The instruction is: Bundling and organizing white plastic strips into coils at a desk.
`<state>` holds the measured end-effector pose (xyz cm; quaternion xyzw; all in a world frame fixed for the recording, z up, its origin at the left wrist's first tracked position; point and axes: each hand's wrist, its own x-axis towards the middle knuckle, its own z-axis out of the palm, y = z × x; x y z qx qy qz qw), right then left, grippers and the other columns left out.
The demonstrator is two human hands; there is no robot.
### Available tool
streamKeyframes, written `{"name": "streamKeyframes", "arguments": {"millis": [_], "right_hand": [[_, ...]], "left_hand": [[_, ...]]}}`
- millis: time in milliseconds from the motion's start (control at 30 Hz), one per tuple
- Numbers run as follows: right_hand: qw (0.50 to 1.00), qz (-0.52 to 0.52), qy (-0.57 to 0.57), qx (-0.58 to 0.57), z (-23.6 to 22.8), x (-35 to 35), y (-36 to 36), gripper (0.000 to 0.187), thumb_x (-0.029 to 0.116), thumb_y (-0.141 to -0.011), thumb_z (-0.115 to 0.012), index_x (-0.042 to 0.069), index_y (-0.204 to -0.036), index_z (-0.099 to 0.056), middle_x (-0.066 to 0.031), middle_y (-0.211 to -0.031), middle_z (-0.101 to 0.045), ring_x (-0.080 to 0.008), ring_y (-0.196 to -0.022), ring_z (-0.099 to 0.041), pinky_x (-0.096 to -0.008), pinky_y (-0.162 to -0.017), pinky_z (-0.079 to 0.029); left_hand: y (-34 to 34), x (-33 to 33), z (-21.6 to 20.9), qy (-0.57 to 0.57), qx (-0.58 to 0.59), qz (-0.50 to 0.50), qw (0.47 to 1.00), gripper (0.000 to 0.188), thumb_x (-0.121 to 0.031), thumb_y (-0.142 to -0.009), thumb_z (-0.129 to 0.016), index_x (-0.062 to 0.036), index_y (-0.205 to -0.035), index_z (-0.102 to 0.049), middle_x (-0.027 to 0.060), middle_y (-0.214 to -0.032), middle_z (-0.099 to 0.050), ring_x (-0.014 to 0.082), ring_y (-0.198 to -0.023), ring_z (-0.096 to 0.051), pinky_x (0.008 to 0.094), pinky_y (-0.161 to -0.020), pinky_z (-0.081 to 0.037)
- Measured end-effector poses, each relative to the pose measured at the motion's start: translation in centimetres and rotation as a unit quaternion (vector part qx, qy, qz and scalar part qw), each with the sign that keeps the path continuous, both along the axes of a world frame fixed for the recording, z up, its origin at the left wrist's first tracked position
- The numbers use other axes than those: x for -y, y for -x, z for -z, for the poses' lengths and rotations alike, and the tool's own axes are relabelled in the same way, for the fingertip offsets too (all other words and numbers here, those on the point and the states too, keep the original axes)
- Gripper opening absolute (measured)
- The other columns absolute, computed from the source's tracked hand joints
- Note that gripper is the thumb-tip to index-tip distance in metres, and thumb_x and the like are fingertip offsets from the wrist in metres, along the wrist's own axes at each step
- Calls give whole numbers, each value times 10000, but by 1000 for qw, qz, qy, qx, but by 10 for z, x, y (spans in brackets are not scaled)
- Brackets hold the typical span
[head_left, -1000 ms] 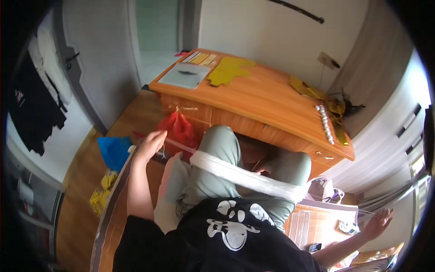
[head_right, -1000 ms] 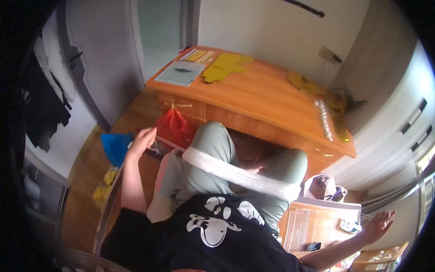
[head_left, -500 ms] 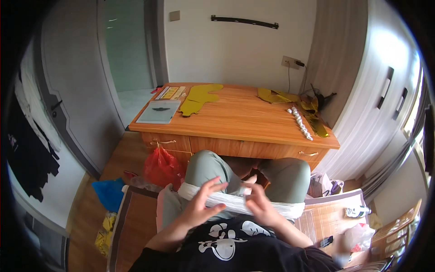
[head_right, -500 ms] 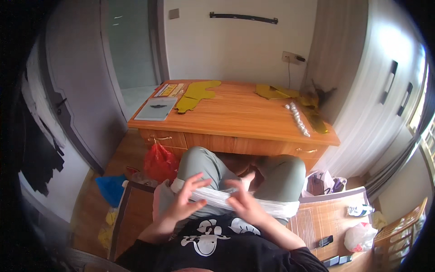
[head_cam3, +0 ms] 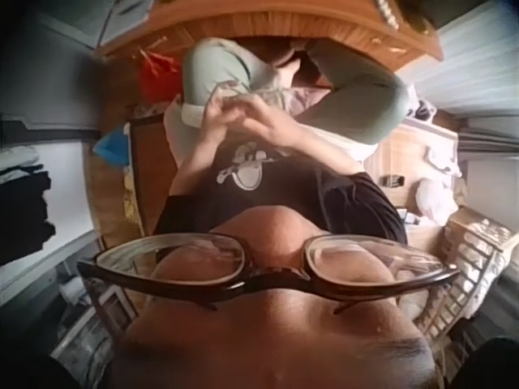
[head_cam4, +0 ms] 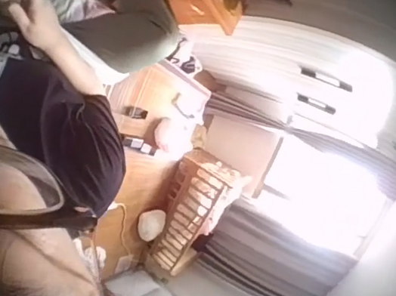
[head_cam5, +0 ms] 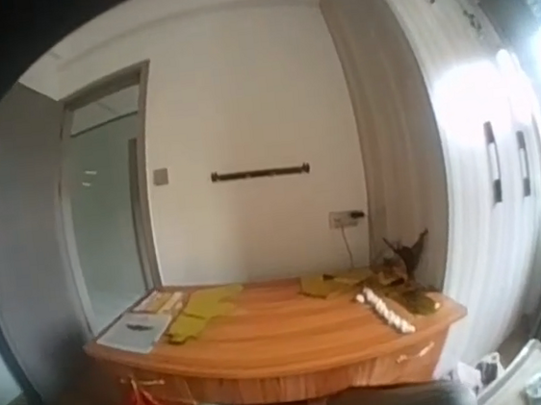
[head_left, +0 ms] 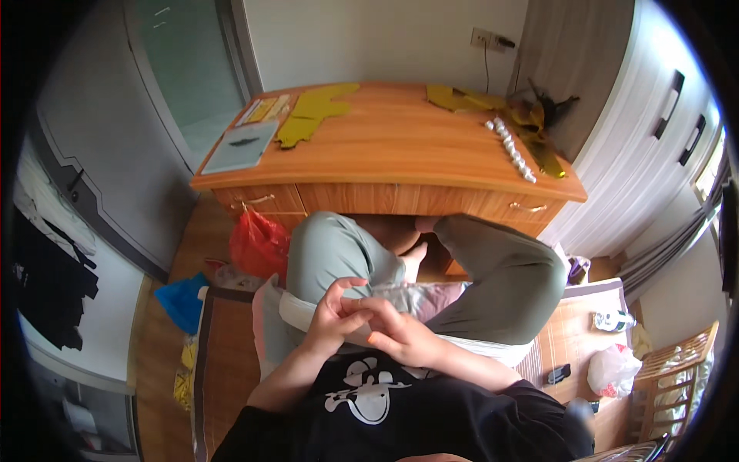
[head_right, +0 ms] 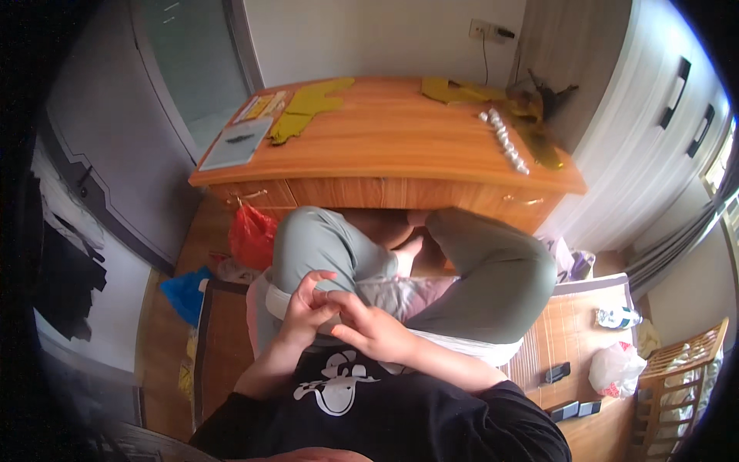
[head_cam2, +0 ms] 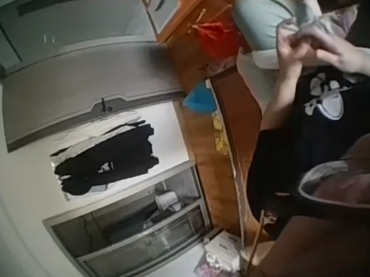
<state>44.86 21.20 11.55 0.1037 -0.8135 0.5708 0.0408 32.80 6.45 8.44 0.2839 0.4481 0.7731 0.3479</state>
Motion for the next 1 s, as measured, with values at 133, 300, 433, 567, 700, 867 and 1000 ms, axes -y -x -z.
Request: {"name": "streamKeyframes", "arguments": {"millis": [133, 300, 433, 567, 700, 867, 1000], "right_hand": [[993, 59, 89, -41, 8, -2, -3, 363, 80, -962, -528, 47, -1281, -358, -20, -915, -448, -56, -672, -411, -214, -576, -357], [974, 103, 192, -66, 0, -9, 5, 382, 43, -962, -520, 35, -1238, -257, -41, -774, -519, -61, -663, -484, -222, -592, -392], [975, 94, 196, 41, -20, -31, 2, 200, 83, -983, -507, 31, -1142, -395, -16, -838, -548, -41, -767, -479, -175, -678, -380], [976, 24, 208, 63, -17, -55, 11, 200, 203, -996, -514, 19, -924, -539, 39, -785, -525, -26, -722, -437, -189, -629, -370], [941, 17, 313, 126, -29, -67, 18, 246, 261, -1009, -486, 53, -920, -584, 79, -668, -450, 0, -613, -373, -176, -530, -305], [940, 66, 332, -38, -29, -36, 34, 207, 197, -1004, -490, 10, -964, -571, 21, -756, -547, -79, -685, -513, -240, -607, -436], [994, 72, -16, -75, -41, -32, 33, 90, 148, -927, -578, 64, -962, -581, -142, -731, -597, -304, -655, -620, -390, -583, -473]], "left_hand": [[4, -9, -3, 18, 21, 64, 998, 435, -100, -900, -645, -50, -1271, -423, 104, -933, -683, 116, -848, -644, 223, -799, -468], [5, -34, -23, -63, 47, 86, 993, 408, -76, -946, -542, -65, -1323, -385, 84, -862, -635, 174, -814, -617, 299, -817, -475], [13, -40, -37, -141, 36, 111, 983, 414, -58, -982, -465, -74, -1377, -343, 94, -890, -592, 143, -782, -570, 251, -744, -463], [21, -40, -49, -97, -62, 129, 985, 384, -64, -994, -428, -95, -1370, -352, 83, -847, -557, 123, -705, -503, 237, -655, -432], [19, -41, -46, 4, -241, 96, 966, 315, -33, -977, -435, -64, -1290, -424, 60, -836, -549, 92, -694, -496, 216, -629, -419], [20, -48, -39, 46, -292, -53, 954, 345, 72, -901, -521, -23, -1231, -487, 33, -726, -582, 80, -614, -528, 215, -575, -439], [32, -42, -35, 64, -297, -103, 947, 292, -6, -924, -578, 3, -1208, -513, 85, -766, -668, 91, -670, -611, 217, -606, -480]]}}
